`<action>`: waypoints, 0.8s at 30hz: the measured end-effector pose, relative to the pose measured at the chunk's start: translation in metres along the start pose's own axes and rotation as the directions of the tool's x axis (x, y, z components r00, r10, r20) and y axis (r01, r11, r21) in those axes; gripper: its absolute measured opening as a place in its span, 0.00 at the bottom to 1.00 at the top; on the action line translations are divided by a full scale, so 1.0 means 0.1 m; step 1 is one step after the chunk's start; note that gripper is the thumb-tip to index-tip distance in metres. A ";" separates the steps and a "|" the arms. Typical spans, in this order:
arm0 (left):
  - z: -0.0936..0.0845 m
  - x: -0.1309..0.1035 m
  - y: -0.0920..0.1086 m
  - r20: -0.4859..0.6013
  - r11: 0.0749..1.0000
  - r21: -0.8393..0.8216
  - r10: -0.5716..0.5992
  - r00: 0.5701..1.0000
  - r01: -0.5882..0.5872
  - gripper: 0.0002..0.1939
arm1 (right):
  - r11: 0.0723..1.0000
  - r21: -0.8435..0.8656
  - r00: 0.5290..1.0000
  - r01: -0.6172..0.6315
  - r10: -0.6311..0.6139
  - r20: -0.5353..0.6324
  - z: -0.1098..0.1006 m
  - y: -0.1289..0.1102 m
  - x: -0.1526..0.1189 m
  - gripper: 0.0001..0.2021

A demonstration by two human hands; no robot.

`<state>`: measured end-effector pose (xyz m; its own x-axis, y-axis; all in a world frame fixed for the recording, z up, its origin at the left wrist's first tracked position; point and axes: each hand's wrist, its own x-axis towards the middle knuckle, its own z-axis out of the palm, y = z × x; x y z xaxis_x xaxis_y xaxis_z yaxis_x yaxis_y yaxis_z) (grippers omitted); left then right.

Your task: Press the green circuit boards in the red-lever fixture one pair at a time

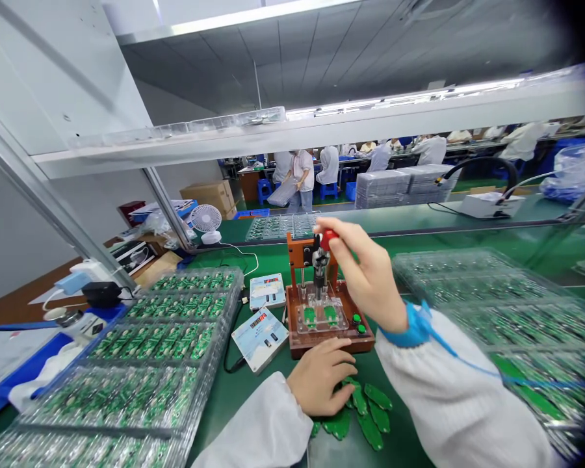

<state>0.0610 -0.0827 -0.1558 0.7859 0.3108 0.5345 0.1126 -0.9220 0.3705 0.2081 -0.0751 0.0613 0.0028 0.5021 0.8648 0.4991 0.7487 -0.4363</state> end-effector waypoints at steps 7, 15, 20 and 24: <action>0.01 0.03 0.01 0.020 0.999 -0.010 -0.033 0.999 0.033 0.11 | 0.997 -0.015 0.996 0.072 -0.072 -0.054 0.14 0.17 -0.54 0.19; 0.05 0.04 0.00 0.004 0.995 0.020 -0.098 0.995 0.098 0.04 | 0.992 0.119 0.999 0.047 -0.049 0.018 0.22 0.40 -0.85 0.25; 0.08 0.05 -0.07 0.043 0.989 0.148 -0.032 0.999 0.025 0.14 | 0.977 0.213 0.999 -0.012 0.020 -0.035 0.28 0.36 -0.87 0.26; 0.09 0.05 -0.04 -0.075 0.976 0.217 0.047 0.996 -0.030 0.20 | 0.972 0.233 0.999 -0.019 0.026 -0.025 0.27 0.36 -0.86 0.26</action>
<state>0.0695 -0.0799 -0.1614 0.7426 0.2836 0.6067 0.2183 -0.9589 0.1811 0.2022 -0.0798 -0.0357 0.0374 0.5101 0.8593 0.2835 0.8191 -0.4986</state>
